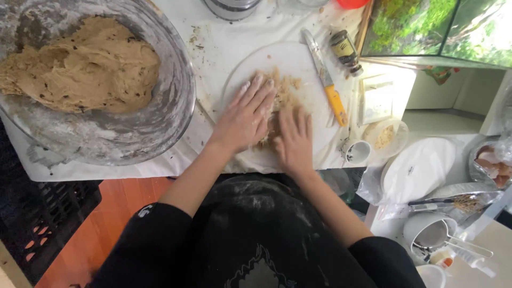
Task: The person is kneading and shaping dough on a white surface, occasionally using a small knife to cut or scrap pieces of dough.
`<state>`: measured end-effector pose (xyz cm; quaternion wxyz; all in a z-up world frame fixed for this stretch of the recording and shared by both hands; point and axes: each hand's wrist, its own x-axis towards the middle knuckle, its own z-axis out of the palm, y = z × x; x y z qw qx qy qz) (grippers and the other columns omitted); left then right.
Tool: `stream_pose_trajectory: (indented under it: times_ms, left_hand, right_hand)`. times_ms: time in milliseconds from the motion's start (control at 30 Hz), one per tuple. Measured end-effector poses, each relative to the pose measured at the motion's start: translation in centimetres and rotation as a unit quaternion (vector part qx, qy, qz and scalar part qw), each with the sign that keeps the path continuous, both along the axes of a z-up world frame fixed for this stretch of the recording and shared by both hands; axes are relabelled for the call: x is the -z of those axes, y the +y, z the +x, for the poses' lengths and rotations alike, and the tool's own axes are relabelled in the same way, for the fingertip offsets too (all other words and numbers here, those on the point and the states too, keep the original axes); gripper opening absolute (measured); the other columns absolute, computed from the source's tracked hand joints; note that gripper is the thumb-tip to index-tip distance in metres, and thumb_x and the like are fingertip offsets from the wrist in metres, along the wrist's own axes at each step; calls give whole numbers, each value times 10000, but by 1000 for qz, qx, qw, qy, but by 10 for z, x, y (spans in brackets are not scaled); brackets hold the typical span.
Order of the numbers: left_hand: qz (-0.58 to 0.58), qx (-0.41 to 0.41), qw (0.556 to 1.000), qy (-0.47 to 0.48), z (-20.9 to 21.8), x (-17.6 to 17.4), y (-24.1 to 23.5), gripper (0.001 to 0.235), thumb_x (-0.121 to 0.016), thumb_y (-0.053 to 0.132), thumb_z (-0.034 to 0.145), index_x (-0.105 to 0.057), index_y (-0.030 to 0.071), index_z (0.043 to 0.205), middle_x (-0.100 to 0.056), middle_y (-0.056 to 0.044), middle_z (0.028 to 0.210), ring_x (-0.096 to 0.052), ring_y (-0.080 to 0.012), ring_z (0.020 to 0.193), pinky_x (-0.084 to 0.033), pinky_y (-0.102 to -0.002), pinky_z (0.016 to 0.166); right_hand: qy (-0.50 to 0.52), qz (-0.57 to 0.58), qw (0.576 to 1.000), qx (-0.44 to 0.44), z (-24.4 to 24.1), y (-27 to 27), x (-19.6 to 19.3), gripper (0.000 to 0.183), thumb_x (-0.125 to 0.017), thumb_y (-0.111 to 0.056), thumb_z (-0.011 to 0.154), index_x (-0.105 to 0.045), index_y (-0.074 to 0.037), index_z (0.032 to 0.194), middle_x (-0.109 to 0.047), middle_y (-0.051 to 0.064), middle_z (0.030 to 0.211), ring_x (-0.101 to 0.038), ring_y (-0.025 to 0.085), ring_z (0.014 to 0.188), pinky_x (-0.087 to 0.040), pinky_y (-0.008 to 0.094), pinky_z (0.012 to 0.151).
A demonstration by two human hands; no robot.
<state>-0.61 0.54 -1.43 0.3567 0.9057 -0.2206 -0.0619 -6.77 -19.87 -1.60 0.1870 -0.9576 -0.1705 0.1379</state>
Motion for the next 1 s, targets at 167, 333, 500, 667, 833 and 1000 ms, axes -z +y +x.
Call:
stream_pose_trajectory:
  times_ms: [167,333,500,667,833,1000]
  left_hand:
    - [7,32,999,31,-19,-14,3,452,-596,206,906,-646,18,1314,-475,-226,1524,-302,-385,1528,-250,-530,1257]
    - [-26,36,998,54,-20,-24,12,351,-656,225,826,-730,47,1119,-485,-221,1514,-320,-395,1504,-252,-566,1209]
    - [11,31,998,57,-35,-38,25,458,-663,227,832,-679,20,1241,-454,-203,1536,-311,-420,1501,-258,-555,1230]
    - [-8,3,998,64,-40,-27,32,748,-630,160,845,-425,2,1547,-343,-244,1583,-277,-484,1477,-227,-569,1204]
    - [-141,63,987,53,-22,15,25,819,-392,-74,881,-204,20,1672,-282,-171,1747,-293,-394,1622,-184,-520,1363]
    - [-234,-2,971,57,-22,26,27,619,-459,112,1057,-247,-3,1627,-314,-208,1698,-315,-394,1601,-224,-490,1352]
  right_hand:
    - [-48,165,982,74,43,17,-12,641,-262,-462,1145,-340,-20,1603,-336,172,1687,-259,365,1617,-166,557,1336]
    - [-33,45,996,-65,47,22,-9,644,-311,-458,1070,-399,-97,1596,-403,115,1652,-298,379,1566,-113,577,1280]
    - [-46,-1,998,-34,42,27,-12,664,-353,-454,1064,-381,-75,1608,-392,100,1657,-277,379,1565,-105,613,1276]
    - [-28,47,999,1,33,33,-11,722,-431,-504,1048,-369,-69,1620,-389,161,1680,-264,418,1598,-143,593,1307]
    - [-15,134,991,24,22,36,-9,1010,-588,-686,913,-349,-13,1626,-371,233,1638,-292,446,1565,-147,599,1302]
    - [-49,77,996,-17,31,44,-8,1099,-677,-760,757,-381,-67,1557,-367,268,1531,-274,489,1470,-145,628,1202]
